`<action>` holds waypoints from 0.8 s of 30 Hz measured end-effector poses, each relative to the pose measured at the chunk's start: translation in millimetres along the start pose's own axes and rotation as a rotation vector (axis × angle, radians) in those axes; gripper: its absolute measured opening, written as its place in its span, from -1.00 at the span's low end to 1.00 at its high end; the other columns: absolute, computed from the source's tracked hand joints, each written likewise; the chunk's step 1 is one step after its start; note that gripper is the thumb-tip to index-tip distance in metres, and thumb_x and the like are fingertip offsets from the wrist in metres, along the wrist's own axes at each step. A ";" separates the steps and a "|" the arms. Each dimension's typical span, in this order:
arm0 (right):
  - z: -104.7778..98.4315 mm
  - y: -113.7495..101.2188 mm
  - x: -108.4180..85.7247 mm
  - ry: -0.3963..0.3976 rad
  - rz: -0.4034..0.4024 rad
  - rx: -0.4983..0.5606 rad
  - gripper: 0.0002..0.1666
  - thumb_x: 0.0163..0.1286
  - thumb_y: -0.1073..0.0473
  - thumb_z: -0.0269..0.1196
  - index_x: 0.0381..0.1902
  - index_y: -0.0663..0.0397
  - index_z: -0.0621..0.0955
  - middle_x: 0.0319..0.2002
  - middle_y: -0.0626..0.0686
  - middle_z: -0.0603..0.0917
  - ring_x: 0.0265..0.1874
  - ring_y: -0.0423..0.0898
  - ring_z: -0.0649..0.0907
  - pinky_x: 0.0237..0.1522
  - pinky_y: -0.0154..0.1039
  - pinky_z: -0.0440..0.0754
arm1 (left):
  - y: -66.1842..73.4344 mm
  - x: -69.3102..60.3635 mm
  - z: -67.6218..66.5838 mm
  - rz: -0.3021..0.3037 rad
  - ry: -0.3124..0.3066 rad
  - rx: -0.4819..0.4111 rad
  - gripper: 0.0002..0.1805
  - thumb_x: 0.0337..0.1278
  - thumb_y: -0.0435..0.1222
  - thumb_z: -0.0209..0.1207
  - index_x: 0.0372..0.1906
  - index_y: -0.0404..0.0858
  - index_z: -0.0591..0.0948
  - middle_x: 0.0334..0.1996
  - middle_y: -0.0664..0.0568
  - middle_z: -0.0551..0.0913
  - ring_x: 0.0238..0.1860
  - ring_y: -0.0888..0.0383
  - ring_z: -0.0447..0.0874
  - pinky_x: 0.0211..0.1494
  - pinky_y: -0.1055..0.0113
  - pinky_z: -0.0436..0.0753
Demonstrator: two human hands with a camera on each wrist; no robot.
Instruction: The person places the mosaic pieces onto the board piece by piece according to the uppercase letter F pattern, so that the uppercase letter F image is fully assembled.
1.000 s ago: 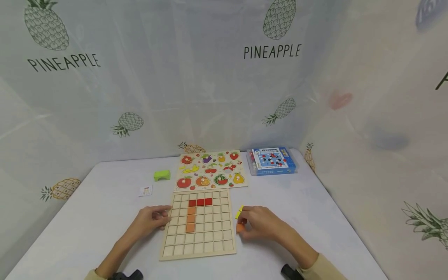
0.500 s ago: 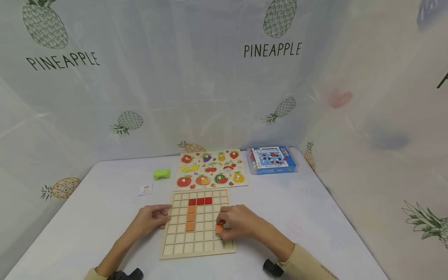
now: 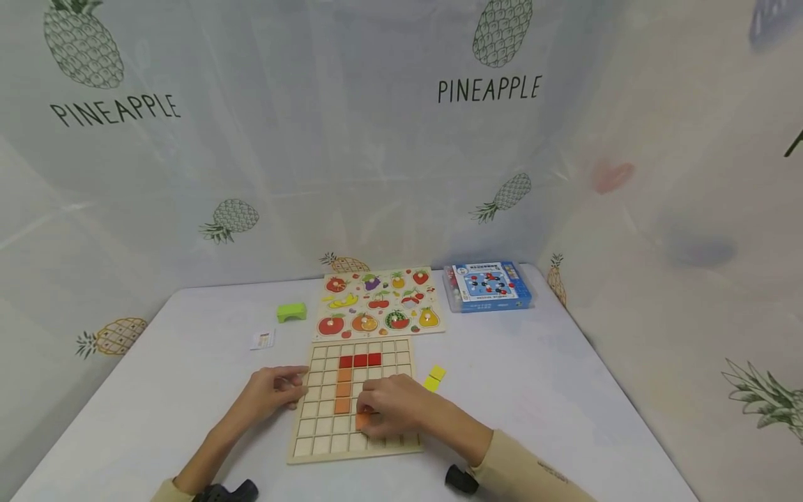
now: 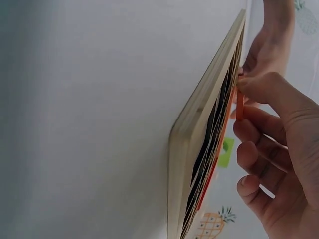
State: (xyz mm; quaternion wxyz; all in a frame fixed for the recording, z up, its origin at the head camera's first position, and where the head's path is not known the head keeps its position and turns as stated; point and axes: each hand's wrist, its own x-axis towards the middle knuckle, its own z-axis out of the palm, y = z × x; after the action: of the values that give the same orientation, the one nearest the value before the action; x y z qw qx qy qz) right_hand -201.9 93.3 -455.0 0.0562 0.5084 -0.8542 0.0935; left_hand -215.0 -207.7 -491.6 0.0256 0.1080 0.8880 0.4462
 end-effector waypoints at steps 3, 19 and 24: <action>2.8 -3.1 7.0 -0.013 0.011 -0.008 -0.78 0.24 -0.12 0.33 -0.21 -0.23 0.71 -0.31 -0.24 0.64 -0.48 -0.46 0.44 -0.45 -0.64 0.33 | 0.2 -0.4 0.0 -0.002 -0.001 0.003 -0.53 0.06 -0.33 0.38 0.12 -0.37 0.62 -0.38 0.02 0.63 -0.60 0.23 0.66 -0.40 0.50 0.58; 8.7 -17.8 29.7 -0.044 0.042 -0.024 -0.75 0.24 -0.15 0.35 -0.18 -0.24 0.71 -0.31 -0.26 0.62 -0.50 -0.44 0.44 -0.46 -0.62 0.36 | 5.1 -0.8 0.4 -0.023 0.005 0.006 -0.53 0.06 -0.35 0.37 0.12 -0.37 0.62 -0.37 0.02 0.63 -0.59 0.23 0.64 -0.46 0.47 0.60; 9.6 -19.4 31.7 -0.055 0.051 -0.014 -0.72 0.25 -0.17 0.36 -0.16 -0.24 0.72 -0.31 -0.25 0.63 -0.50 -0.43 0.43 -0.46 -0.62 0.35 | 3.3 -0.8 0.5 -0.031 0.007 0.011 -0.54 0.06 -0.34 0.38 0.12 -0.35 0.63 -0.37 0.02 0.63 -0.60 0.22 0.64 -0.46 0.49 0.57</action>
State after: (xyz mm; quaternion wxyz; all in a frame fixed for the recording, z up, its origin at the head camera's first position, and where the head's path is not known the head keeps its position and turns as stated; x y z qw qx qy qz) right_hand -200.0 55.0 -456.4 0.0338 0.4884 -0.8687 0.0748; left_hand -213.6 -205.5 -489.3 0.0288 0.0927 0.8922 0.4412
